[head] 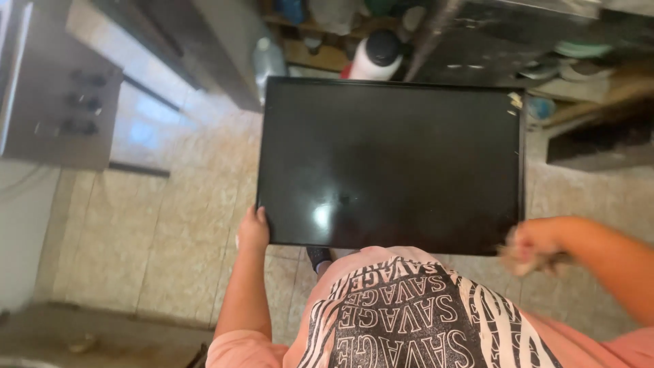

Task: Cleaning a baking tray, placing pre-cut dough circles on it, then rolling out more dough and using a cutter to create more shapes.

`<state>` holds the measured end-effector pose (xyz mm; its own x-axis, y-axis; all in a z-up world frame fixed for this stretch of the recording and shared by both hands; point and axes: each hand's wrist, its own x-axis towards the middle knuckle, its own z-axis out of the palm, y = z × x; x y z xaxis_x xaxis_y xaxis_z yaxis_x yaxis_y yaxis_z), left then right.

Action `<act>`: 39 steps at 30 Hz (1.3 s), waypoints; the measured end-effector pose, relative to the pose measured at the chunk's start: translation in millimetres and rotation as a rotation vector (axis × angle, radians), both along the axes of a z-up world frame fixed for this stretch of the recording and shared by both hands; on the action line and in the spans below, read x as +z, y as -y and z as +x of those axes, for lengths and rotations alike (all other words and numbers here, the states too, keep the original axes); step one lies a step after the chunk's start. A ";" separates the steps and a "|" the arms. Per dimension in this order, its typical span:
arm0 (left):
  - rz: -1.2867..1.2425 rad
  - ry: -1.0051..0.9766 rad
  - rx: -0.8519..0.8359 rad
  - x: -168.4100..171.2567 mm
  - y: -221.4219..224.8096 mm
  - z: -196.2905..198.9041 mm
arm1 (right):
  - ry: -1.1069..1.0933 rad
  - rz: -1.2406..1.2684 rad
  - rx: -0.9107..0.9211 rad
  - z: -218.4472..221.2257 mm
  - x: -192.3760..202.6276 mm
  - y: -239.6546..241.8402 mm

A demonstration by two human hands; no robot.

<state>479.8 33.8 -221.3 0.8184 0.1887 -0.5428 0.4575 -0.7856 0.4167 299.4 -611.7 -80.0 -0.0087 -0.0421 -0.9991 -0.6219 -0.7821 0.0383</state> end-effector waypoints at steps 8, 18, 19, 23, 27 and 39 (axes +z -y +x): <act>0.168 -0.064 -0.085 38.2 12.4 9.0 | 0.151 -0.684 -0.006 -67.5 101.8 127.9; 0.327 -0.166 0.335 75.2 64.6 -34.7 | 1.118 -1.065 0.364 104.7 14.3 155.8; 0.335 -0.160 0.348 70.5 63.5 -38.9 | 1.131 -1.052 0.363 127.8 6.3 150.1; 0.169 -0.141 0.358 62.4 62.9 -49.4 | 1.325 -0.915 0.351 219.3 14.8 86.6; 0.297 -0.068 0.221 27.4 44.3 -55.3 | 1.227 -0.562 0.580 269.4 -100.9 73.4; 0.311 -0.064 0.185 25.2 43.2 -60.5 | 0.733 -0.537 0.386 270.8 -14.6 42.4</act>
<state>419.2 -9.5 -196.0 0.7213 0.4946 -0.4849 0.6212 -0.7715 0.1372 570.2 -654.1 -94.6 0.7144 -0.3616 -0.5990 -0.3398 -0.9277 0.1547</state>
